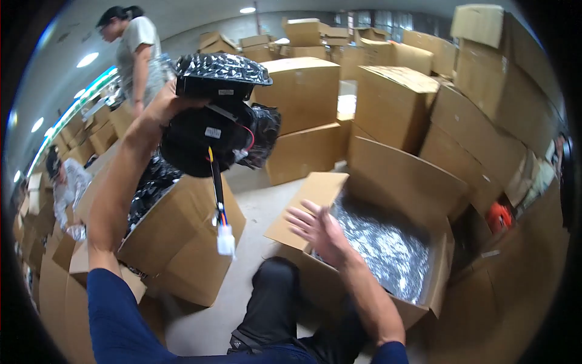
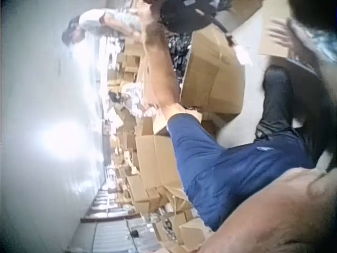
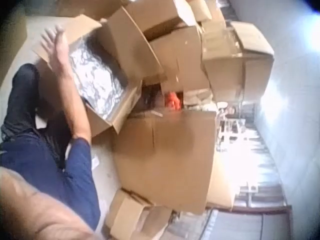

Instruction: The person packs motorcycle lights by taking them from a large box, placing them into a smaller cardboard box, and covering layers of lights with bubble wrap sheets by hand.

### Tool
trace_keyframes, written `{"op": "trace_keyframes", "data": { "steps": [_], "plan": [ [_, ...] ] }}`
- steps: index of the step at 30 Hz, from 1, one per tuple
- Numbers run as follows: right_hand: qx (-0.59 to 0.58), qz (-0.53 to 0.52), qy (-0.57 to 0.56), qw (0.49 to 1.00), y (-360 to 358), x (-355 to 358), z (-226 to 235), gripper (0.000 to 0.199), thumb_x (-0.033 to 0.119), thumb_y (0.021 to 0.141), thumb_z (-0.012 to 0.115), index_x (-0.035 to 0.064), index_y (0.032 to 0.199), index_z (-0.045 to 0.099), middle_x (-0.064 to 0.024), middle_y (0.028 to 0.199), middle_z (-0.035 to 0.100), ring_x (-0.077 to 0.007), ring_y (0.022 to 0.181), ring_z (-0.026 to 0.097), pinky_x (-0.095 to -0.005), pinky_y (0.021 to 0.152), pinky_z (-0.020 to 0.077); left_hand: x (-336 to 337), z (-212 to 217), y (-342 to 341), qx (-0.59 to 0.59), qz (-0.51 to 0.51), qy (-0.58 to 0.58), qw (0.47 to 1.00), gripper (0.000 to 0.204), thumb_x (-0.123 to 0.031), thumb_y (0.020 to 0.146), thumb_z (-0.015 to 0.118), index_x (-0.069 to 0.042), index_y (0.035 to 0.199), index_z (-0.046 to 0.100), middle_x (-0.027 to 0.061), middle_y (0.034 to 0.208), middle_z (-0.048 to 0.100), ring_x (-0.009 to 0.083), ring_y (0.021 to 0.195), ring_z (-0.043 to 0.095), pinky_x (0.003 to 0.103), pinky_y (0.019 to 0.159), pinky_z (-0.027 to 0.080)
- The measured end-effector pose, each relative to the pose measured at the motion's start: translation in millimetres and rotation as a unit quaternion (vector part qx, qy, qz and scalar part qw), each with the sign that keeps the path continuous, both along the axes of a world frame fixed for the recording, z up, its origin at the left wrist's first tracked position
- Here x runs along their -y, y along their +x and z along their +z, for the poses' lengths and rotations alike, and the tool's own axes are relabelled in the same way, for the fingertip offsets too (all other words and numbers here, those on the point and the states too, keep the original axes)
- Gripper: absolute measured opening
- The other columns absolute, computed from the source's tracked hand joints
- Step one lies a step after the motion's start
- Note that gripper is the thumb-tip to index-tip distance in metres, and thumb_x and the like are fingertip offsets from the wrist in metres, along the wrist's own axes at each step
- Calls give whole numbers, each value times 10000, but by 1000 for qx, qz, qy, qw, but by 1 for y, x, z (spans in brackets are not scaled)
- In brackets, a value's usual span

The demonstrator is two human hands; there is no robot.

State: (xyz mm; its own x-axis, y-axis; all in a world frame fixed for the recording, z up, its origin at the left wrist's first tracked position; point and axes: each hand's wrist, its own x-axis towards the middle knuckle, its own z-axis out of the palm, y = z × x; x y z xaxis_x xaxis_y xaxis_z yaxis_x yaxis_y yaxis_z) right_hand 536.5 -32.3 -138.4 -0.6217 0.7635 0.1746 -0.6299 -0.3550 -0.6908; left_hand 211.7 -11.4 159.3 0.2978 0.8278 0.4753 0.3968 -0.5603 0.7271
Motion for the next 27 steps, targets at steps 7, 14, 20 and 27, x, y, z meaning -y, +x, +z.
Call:
{"op": "trace_keyframes", "data": {
  "steps": [7,14,20,27],
  "plan": [
    [-324,-223,24,919,24,6,57,694,463,934,681,123,1488,438,-88,1469,526,-258,1362,494,-474,1190,360,-6,-116,139,123,-34,-144,981,399,-56,794,800,-40,1177,691,30,1060,725,139,978,666,310,924,519],
    [-21,-441,164,882,135,2,67,577,446,1017,565,26,1410,515,-128,1362,617,-255,1279,580,-469,1123,452,-29,-198,211,420,-303,-344,783,326,-11,879,700,22,1198,641,134,1104,716,224,951,715,327,832,607],
    [37,-517,-55,853,223,-113,2,390,380,1016,608,13,1140,650,-114,1081,729,-248,994,711,-459,927,591,-54,-275,181,391,-3,-307,868,288,-54,920,665,43,1190,639,156,1056,727,227,909,732,319,809,613],
    [192,-375,-263,868,181,-237,-186,379,336,948,726,16,1138,651,-115,1072,715,-265,965,696,-512,876,572,-87,-325,166,482,8,-451,751,344,-96,912,695,9,1233,626,147,1039,731,239,870,737,356,768,624]
  ]
}}
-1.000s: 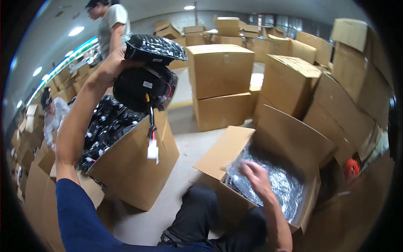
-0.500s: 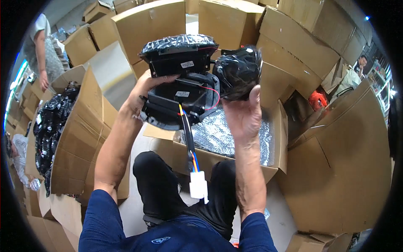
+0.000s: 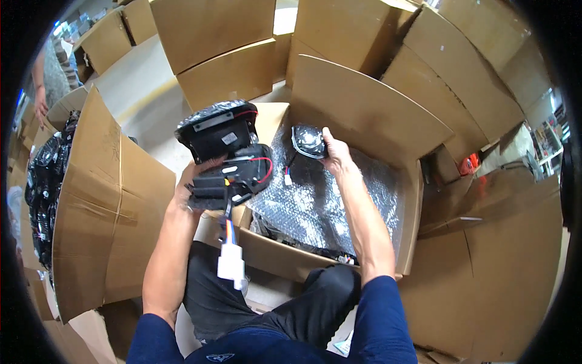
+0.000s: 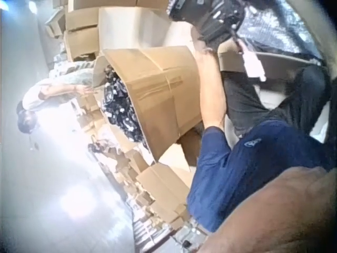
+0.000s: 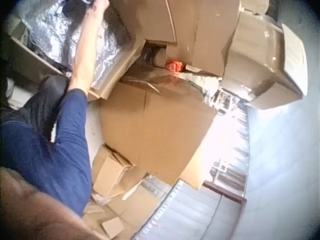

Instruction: The person packs motorcycle lights by taking them from a large box, placing them into a smaller cardboard box, and covering layers of lights with bubble wrap sheets by hand.

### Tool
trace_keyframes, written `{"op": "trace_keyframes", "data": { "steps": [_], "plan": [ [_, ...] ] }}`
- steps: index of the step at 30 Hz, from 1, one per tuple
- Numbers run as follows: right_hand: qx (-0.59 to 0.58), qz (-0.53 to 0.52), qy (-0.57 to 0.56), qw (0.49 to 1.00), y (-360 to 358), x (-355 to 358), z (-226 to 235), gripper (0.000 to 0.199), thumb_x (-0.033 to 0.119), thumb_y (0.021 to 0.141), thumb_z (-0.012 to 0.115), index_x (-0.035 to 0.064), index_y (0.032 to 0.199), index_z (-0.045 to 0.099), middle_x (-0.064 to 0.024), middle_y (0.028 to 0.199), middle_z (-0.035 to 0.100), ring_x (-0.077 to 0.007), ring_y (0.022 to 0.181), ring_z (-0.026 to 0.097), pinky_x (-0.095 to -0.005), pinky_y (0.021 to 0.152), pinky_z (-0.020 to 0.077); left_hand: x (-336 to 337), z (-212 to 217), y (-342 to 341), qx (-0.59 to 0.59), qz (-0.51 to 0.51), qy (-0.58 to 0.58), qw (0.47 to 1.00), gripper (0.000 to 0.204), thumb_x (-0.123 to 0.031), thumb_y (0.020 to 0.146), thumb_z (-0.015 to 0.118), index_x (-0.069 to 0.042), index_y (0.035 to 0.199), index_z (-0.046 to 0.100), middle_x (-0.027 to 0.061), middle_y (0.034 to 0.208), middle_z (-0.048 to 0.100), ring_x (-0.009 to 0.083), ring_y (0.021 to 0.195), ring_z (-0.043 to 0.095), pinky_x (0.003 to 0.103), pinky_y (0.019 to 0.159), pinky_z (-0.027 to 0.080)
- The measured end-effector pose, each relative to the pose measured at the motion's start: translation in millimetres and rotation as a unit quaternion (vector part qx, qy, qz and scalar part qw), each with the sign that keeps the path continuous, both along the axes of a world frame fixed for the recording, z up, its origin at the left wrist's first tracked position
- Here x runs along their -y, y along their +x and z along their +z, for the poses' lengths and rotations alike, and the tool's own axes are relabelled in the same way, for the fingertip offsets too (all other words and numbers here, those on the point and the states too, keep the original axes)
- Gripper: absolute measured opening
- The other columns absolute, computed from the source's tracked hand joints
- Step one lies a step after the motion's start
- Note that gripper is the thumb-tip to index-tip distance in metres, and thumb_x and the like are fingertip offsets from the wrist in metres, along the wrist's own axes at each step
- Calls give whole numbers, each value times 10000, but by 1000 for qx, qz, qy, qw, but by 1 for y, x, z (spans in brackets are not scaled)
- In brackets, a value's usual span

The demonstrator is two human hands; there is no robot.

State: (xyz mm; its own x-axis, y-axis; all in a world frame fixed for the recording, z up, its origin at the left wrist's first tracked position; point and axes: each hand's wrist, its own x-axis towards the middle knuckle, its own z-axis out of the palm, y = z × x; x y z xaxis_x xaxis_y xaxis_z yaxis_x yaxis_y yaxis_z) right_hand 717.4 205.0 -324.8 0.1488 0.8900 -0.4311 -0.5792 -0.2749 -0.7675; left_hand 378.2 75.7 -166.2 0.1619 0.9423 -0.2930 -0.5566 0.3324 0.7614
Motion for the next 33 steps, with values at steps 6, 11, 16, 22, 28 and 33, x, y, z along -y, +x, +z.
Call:
{"op": "trace_keyframes", "data": {
  "steps": [6,11,16,22,28,33],
  "plan": [
    [268,40,155,950,-25,-35,-87,737,188,837,795,-75,1429,444,-176,1361,595,-307,1225,584,-378,1100,418,-21,-21,-13,-15,-9,46,999,339,-73,903,719,14,1220,638,139,1050,730,219,890,734,334,765,616],
    [466,70,120,874,-41,-30,-81,760,205,772,820,-98,1378,475,-297,1379,549,-400,1304,517,-392,1115,395,-24,-27,-30,-63,8,17,998,305,-81,894,734,12,1176,665,114,1013,738,192,855,731,308,774,602],
    [684,38,179,706,-36,-22,-75,756,310,782,820,-97,1337,508,-325,1353,523,-457,1264,504,-453,1096,414,-20,-28,-7,-66,-35,-31,997,319,-58,866,744,46,1155,658,142,1011,735,210,831,737,334,754,617],
    [497,118,210,834,-39,23,-18,503,258,945,702,-52,1323,584,-169,1267,663,-259,1103,666,-356,998,506,-20,-51,1,-24,-142,-70,987,356,-44,879,728,46,1206,620,158,1033,726,214,866,747,318,749,644],
    [-138,349,201,905,-46,102,60,775,379,835,826,63,1460,496,-95,1430,572,-186,1277,544,-327,1100,418,-12,-52,33,26,-310,-54,949,450,-71,894,719,16,1310,572,142,1136,708,176,944,724,300,811,618],
    [-383,369,157,832,-55,124,76,762,417,948,638,29,1538,351,-276,1462,489,-417,1353,495,-540,1164,380,-2,-57,67,12,-469,-64,881,484,-113,882,743,13,1317,574,71,1177,676,138,1049,653,294,945,511]
  ]
}}
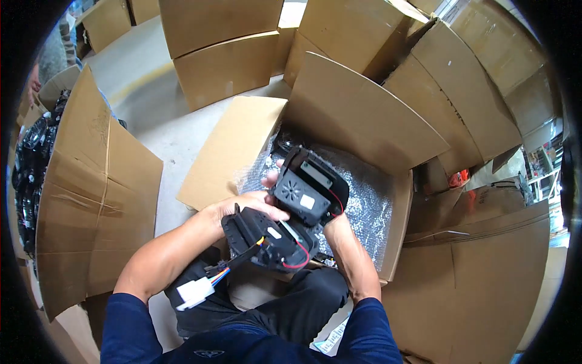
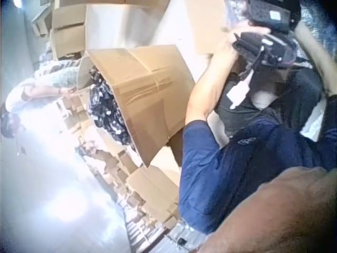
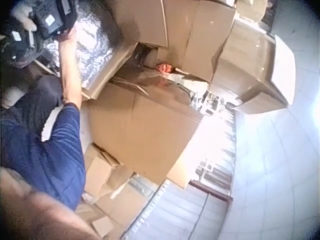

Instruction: The person packs motorcycle lights by taking them from a large box, placing them into a smaller cardboard box, and covering layers of lights with bubble wrap sheets by hand.

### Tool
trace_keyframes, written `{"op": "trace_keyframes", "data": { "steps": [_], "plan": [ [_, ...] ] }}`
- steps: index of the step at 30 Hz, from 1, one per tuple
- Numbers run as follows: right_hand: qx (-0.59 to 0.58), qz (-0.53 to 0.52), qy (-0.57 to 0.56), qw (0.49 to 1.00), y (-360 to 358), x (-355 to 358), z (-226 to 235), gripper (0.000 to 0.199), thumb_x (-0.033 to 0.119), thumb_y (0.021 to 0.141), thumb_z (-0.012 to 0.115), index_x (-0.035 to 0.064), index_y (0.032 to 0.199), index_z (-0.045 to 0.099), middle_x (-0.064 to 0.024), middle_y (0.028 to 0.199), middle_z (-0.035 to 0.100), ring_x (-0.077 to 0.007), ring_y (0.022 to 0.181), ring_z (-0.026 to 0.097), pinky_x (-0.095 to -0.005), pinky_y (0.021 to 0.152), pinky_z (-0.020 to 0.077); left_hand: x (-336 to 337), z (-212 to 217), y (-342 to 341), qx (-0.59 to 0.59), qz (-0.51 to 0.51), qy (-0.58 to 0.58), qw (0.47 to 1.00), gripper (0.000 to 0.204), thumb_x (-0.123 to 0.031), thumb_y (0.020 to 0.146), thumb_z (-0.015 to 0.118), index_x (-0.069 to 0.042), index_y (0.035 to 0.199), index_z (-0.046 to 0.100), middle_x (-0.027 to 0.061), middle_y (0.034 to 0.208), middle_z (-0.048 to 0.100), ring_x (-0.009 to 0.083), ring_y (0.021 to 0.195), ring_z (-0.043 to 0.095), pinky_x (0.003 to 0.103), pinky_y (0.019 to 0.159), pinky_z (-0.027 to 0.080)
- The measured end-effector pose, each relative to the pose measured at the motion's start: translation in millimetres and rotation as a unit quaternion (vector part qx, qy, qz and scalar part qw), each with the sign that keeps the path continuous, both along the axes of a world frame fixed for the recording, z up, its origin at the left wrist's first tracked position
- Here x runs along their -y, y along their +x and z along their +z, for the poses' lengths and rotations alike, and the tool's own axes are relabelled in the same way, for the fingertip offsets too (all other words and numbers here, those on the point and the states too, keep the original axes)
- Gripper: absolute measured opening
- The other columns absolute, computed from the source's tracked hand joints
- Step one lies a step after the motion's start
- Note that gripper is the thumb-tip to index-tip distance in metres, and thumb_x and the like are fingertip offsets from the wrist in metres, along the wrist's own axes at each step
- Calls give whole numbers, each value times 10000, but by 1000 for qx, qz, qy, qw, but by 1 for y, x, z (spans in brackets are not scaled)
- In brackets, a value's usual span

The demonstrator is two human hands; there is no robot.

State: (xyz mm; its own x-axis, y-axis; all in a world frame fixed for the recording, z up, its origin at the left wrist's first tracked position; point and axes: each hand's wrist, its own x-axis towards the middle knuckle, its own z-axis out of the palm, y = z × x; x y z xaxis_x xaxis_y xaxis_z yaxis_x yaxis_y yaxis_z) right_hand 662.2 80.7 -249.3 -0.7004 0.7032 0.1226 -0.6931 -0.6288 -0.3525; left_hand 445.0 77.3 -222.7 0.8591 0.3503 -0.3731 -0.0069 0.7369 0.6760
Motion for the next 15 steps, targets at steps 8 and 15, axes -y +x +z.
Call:
{"op": "trace_keyframes", "data": {
  "steps": [8,15],
  "plan": [
    [234,-188,99,949,49,23,-5,842,525,668,911,7,1235,566,-78,1085,703,-186,1020,694,-364,939,573,-3,-21,14,-59,6,-41,997,486,-64,929,690,60,1374,543,96,1161,696,136,1018,673,299,921,543],
    [296,-346,-126,881,98,-71,-92,350,290,1016,626,-34,1143,663,-125,1075,729,-212,903,710,-364,835,590,-10,-27,-2,-103,101,-79,986,286,5,958,601,28,1237,660,140,1098,715,205,977,708,369,809,623]
  ]
}}
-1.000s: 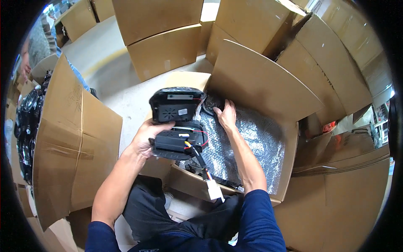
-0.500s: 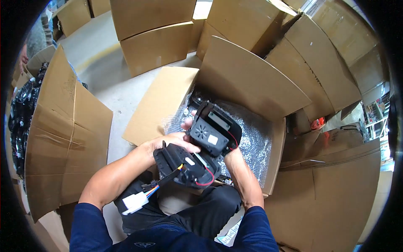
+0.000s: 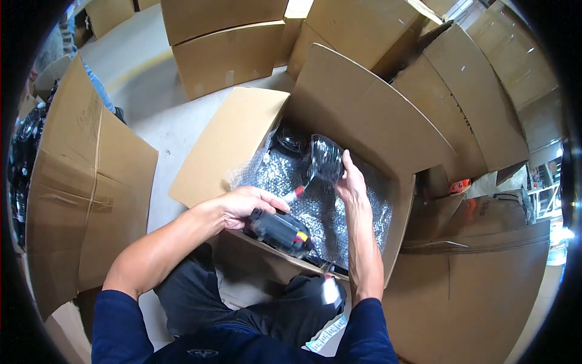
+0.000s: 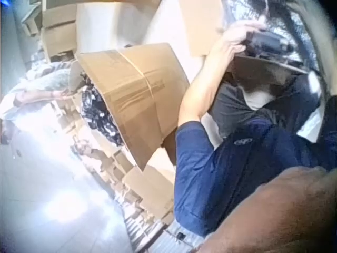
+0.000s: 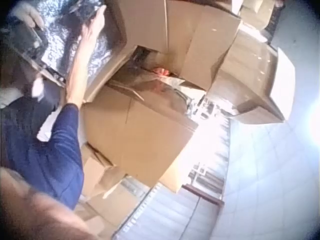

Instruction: The person packs motorcycle lights by taking them from a large box, placing them into a smaller cardboard box, and covering layers of lights with bubble wrap sheets by hand.

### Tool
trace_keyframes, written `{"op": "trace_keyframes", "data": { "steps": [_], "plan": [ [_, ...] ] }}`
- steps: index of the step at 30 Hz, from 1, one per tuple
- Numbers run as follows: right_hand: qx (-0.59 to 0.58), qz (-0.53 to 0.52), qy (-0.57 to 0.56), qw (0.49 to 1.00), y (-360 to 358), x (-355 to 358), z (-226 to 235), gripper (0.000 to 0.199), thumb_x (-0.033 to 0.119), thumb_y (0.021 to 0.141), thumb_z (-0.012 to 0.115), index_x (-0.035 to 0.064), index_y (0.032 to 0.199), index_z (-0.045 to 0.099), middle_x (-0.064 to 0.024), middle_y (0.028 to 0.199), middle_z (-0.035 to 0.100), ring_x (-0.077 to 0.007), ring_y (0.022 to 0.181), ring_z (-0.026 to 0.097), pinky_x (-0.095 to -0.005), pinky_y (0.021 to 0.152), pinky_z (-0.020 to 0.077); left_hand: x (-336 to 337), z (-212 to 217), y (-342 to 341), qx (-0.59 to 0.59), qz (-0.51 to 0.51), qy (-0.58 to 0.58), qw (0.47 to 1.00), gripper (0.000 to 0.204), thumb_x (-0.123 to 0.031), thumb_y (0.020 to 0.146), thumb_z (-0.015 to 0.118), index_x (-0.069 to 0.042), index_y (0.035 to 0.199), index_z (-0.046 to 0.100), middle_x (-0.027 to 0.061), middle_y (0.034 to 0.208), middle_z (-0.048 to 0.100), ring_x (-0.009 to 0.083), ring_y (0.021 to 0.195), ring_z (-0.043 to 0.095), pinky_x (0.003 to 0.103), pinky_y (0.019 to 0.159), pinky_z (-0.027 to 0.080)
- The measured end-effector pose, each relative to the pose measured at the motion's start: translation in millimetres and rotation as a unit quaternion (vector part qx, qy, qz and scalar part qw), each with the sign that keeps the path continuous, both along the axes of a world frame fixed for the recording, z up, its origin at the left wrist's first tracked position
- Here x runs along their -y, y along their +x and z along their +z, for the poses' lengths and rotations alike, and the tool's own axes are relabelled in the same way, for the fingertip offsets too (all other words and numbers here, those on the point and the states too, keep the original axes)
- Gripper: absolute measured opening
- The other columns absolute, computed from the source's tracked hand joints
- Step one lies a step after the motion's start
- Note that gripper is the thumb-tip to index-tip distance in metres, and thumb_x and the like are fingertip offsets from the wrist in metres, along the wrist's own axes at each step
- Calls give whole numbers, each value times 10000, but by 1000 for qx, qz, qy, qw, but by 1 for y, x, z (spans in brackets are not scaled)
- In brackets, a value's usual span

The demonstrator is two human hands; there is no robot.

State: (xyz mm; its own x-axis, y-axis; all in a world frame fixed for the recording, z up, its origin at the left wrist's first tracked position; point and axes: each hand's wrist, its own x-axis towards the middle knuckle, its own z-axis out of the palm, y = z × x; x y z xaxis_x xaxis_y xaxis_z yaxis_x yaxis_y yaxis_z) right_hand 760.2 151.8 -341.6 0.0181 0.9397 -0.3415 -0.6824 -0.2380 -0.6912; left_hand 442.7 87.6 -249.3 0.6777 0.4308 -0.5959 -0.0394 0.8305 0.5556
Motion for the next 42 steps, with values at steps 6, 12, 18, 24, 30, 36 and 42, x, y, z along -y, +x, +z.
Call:
{"op": "trace_keyframes", "data": {
  "steps": [6,12,18,24,30,36,42],
  "plan": [
    [545,-169,-13,821,35,-55,-75,486,301,868,789,-84,1140,672,-202,1113,697,-322,999,658,-394,938,494,-8,-9,18,-28,65,61,996,242,26,968,534,-10,1137,704,145,1049,696,236,902,687,460,696,633],
    [726,-145,-15,672,-23,-39,-53,621,425,870,739,-71,1228,635,-325,1211,618,-486,1153,580,-507,1010,453,-8,-18,-2,-86,145,89,982,276,42,958,530,-7,1168,703,139,1066,702,209,894,674,411,668,595],
    [730,-141,54,667,8,-23,-20,593,441,935,674,-94,1188,644,-240,1128,703,-371,1018,677,-423,931,527,-13,-11,14,-112,226,349,902,303,59,965,528,0,1207,700,76,1197,685,136,1081,619,271,988,480],
    [-149,303,-32,941,-90,97,53,782,669,999,372,79,1509,419,-207,1514,463,-382,1354,495,-522,1143,406,-2,11,12,-77,324,503,797,292,76,970,536,-33,1160,729,127,1314,655,187,1211,600,300,1055,450],
    [-264,147,15,953,-89,127,94,625,270,889,773,-8,1384,513,-217,1256,636,-365,1171,635,-528,1072,505,0,14,23,9,228,570,789,301,109,929,575,-30,1144,734,145,1323,647,201,1183,614,320,1040,464],
    [50,16,83,995,-34,100,62,483,243,961,701,-9,1340,542,-71,1231,657,-158,1143,621,-350,967,533,-6,-18,16,-106,142,522,834,319,85,926,539,-8,1173,718,193,1574,347,277,1368,479,349,1059,462],
    [314,-216,-5,924,105,15,-15,374,192,941,723,-61,1201,637,-138,1128,695,-263,1051,667,-378,960,522,3,-4,38,-162,102,535,823,264,28,912,598,-23,1139,724,206,1531,392,320,1377,476,379,996,534]
  ]
}}
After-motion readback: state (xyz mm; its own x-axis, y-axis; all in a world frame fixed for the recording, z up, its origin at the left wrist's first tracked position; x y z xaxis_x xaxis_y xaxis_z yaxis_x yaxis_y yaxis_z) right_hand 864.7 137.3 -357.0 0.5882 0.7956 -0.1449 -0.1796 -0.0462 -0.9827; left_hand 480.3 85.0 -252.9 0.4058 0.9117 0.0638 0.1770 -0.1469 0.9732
